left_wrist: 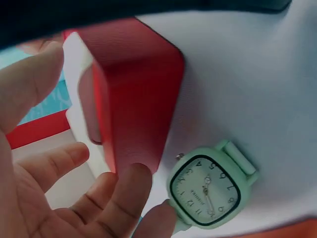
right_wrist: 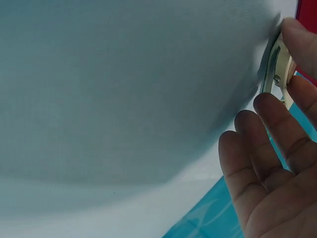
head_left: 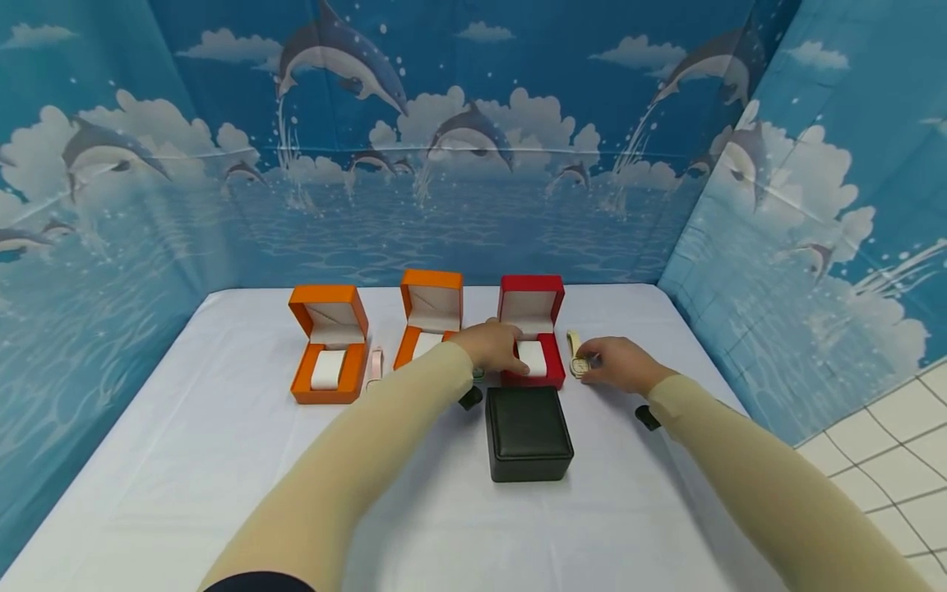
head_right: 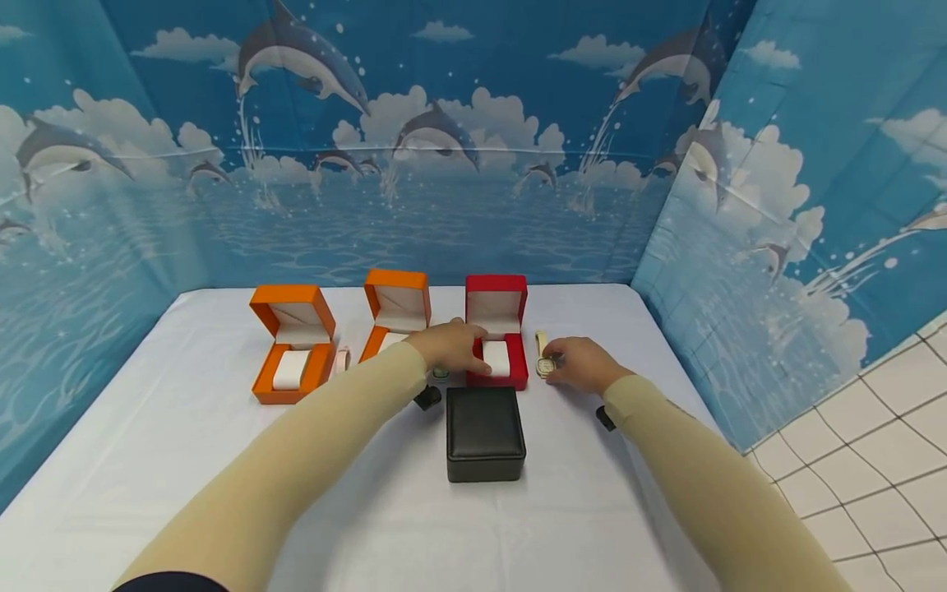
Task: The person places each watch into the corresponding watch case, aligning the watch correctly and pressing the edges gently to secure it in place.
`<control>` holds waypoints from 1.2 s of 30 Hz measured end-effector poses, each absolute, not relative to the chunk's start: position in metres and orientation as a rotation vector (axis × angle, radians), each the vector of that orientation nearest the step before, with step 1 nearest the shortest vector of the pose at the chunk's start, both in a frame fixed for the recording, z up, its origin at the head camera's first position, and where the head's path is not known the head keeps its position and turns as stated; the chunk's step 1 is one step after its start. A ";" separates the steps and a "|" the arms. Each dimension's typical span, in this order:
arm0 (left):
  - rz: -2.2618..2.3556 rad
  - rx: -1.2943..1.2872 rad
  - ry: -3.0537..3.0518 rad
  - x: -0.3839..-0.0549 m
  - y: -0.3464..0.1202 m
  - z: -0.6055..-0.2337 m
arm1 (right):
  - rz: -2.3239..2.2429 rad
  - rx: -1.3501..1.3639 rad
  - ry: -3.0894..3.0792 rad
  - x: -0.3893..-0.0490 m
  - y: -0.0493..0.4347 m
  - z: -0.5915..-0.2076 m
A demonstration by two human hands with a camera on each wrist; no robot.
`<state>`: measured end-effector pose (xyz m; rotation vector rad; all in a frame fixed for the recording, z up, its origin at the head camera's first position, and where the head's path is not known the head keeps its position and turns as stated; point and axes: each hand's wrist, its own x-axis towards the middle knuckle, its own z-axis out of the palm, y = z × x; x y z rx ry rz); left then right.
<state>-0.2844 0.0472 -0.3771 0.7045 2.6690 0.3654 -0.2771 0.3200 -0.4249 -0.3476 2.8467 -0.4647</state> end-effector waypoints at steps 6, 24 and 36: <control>0.361 0.639 2.692 -0.286 0.048 -0.384 | -0.480 -0.312 2.843 -0.282 0.315 -0.430; 0.361 0.652 2.750 -0.285 0.051 -0.388 | -0.503 -0.244 2.862 -0.278 0.309 -0.430; 0.433 0.598 2.758 -0.284 0.056 -0.392 | -0.494 -0.233 2.865 -0.277 0.308 -0.428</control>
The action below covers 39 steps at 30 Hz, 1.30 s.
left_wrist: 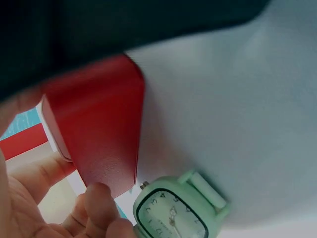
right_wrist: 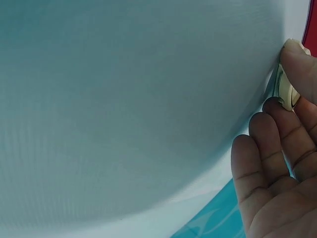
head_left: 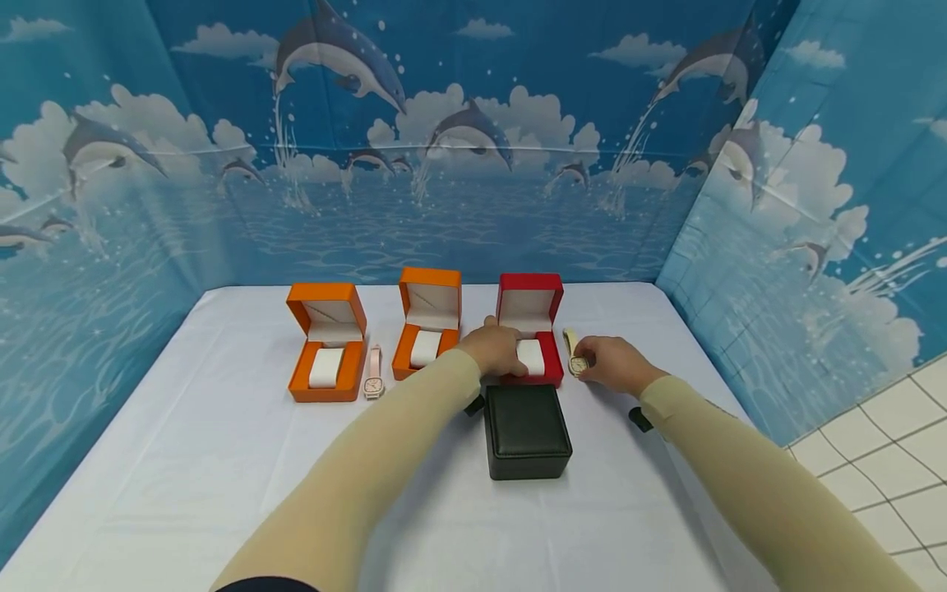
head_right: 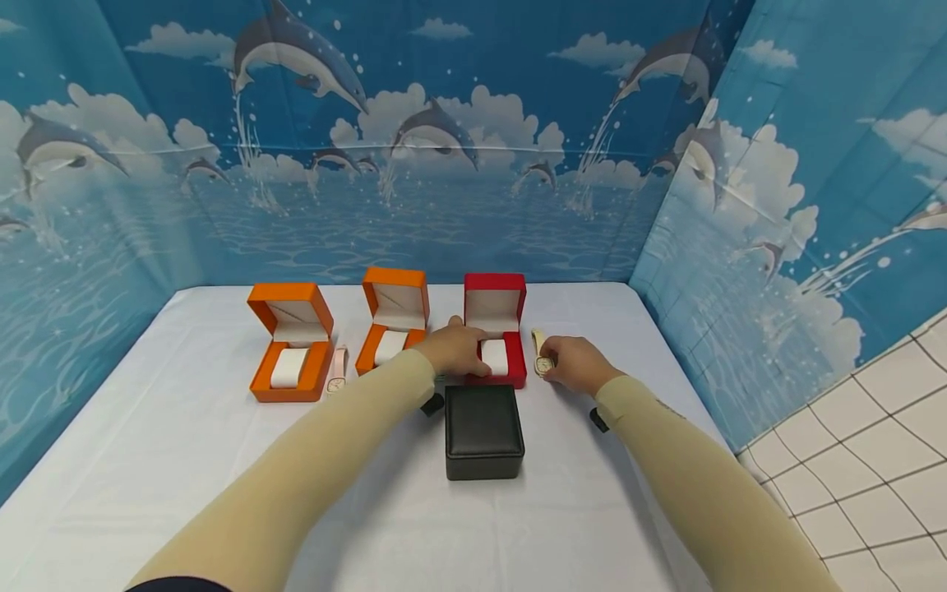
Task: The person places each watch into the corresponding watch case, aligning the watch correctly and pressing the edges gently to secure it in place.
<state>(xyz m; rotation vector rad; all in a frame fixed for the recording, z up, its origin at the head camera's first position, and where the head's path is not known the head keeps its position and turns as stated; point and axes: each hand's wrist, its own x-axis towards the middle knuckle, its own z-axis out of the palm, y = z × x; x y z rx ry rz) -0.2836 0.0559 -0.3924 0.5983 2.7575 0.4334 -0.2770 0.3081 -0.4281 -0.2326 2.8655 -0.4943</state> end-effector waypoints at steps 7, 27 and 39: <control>0.453 0.580 2.762 -0.281 0.057 -0.395 | -0.506 -0.210 2.853 -0.277 0.308 -0.429; 0.412 0.560 2.763 -0.284 0.059 -0.394 | -0.471 -0.222 2.857 -0.276 0.307 -0.425; 0.309 0.618 2.769 -0.289 0.061 -0.394 | -0.478 -0.228 2.866 -0.276 0.307 -0.427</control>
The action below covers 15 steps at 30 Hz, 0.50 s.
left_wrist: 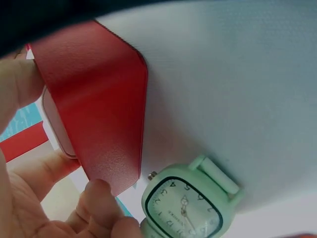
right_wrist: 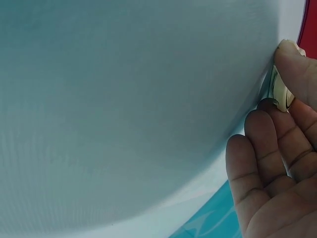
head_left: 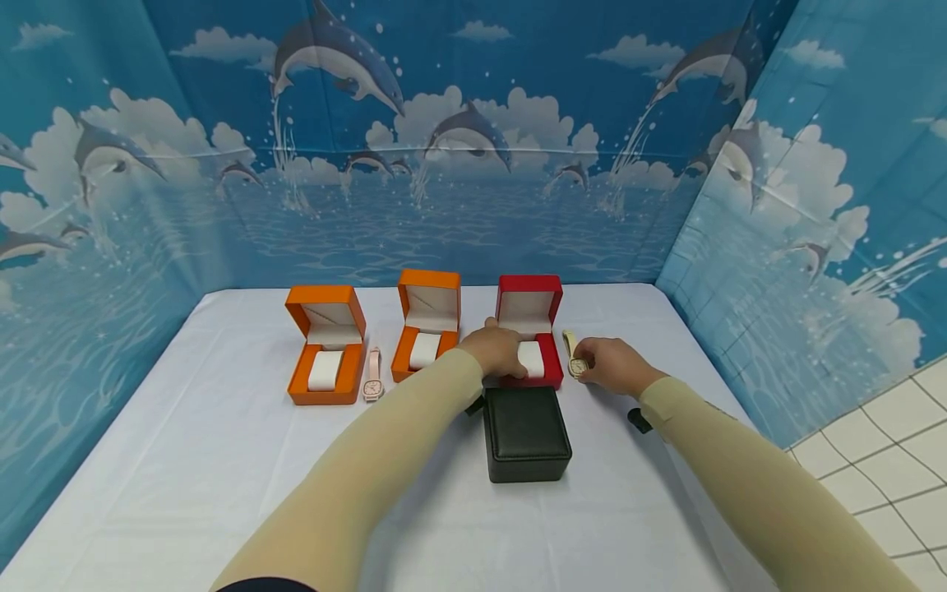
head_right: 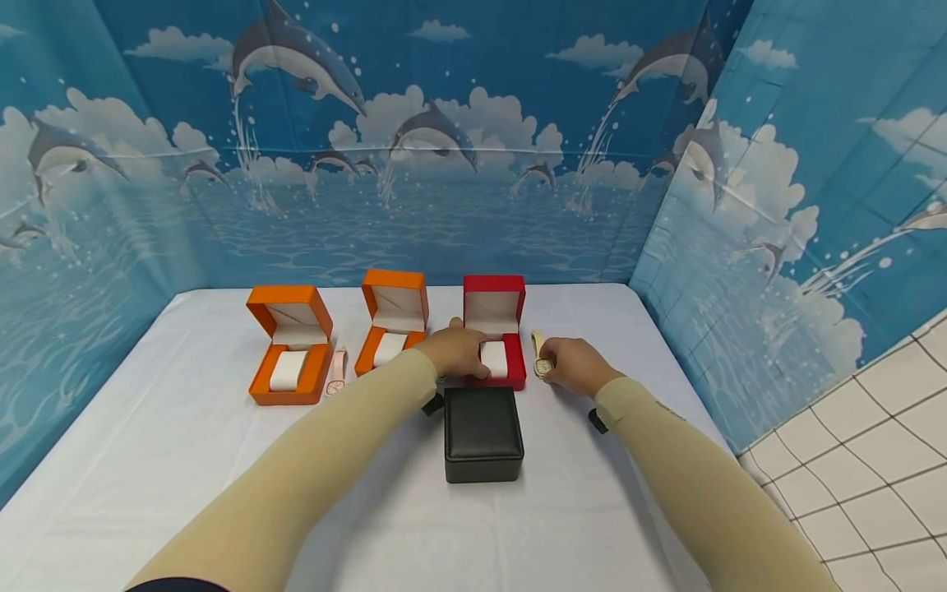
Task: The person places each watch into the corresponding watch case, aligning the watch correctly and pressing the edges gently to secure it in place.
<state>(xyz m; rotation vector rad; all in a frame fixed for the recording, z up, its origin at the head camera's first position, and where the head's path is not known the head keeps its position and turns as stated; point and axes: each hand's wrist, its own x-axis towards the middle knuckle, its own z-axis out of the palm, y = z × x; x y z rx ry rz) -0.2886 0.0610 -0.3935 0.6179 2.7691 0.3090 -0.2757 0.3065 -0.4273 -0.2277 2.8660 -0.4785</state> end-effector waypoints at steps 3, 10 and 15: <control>0.308 0.617 2.769 -0.288 0.061 -0.392 | -0.484 -0.222 2.864 -0.276 0.307 -0.427; 0.298 0.636 2.779 -0.285 0.062 -0.389 | -0.487 -0.233 2.876 -0.275 0.306 -0.428; 0.271 0.682 2.795 -0.286 0.063 -0.389 | -0.488 -0.234 2.879 -0.273 0.306 -0.428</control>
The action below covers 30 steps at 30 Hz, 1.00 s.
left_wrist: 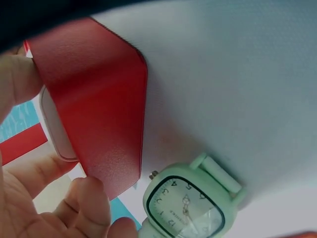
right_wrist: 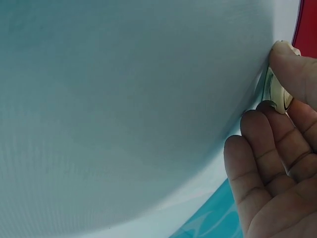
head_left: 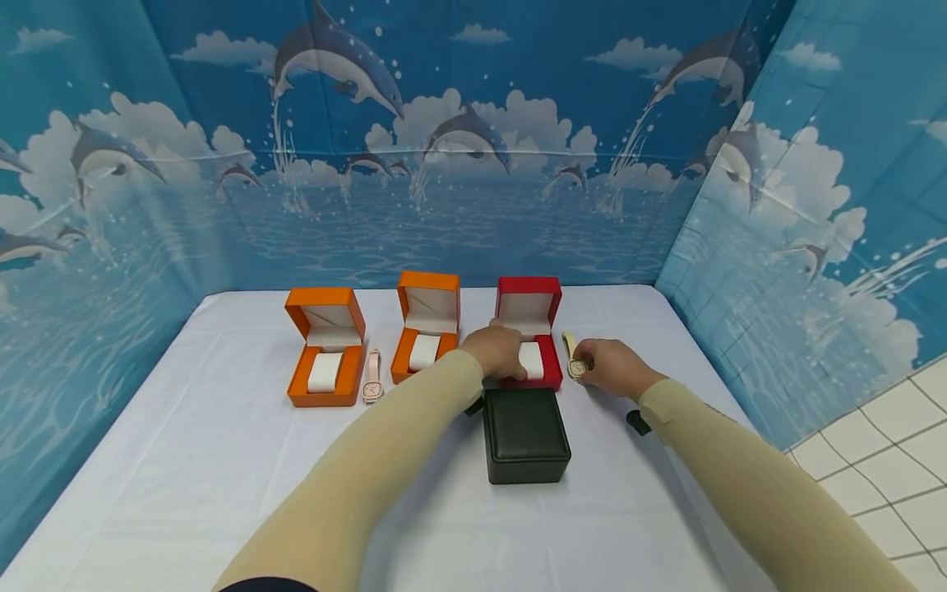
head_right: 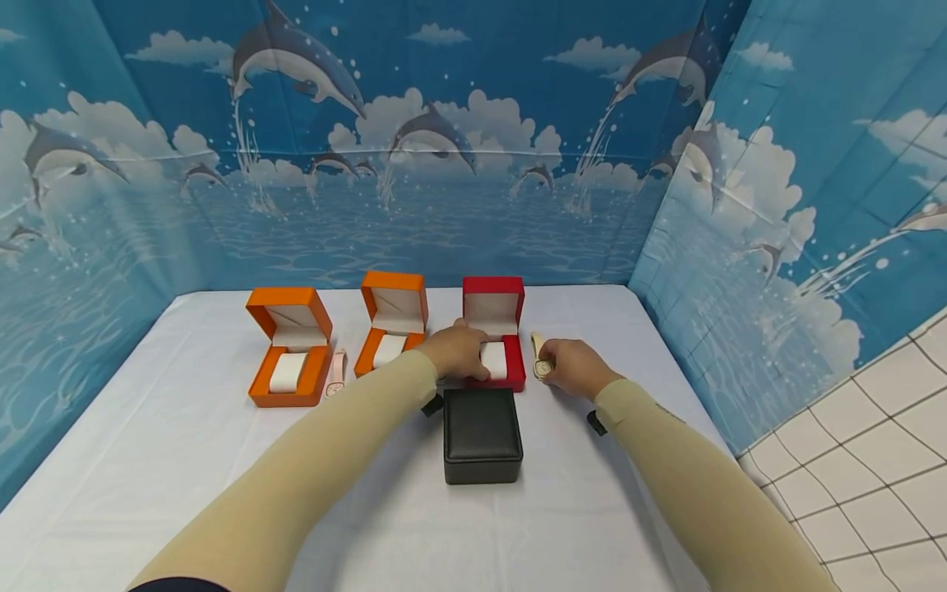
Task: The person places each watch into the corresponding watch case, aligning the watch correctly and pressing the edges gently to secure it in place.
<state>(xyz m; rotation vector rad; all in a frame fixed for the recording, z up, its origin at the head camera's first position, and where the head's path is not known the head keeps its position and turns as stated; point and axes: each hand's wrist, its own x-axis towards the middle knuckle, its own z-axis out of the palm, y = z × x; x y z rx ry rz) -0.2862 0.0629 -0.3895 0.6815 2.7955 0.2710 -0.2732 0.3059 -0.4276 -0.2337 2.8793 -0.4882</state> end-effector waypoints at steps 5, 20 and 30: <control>0.234 0.719 2.820 -0.288 0.064 -0.391 | -0.484 -0.243 2.883 -0.273 0.306 -0.427; 0.191 0.776 2.908 -0.289 0.066 -0.394 | -0.557 -0.301 2.901 -0.269 0.313 -0.431; 0.385 0.746 2.861 -0.289 0.061 -0.392 | -0.628 -0.252 2.906 -0.263 0.317 -0.423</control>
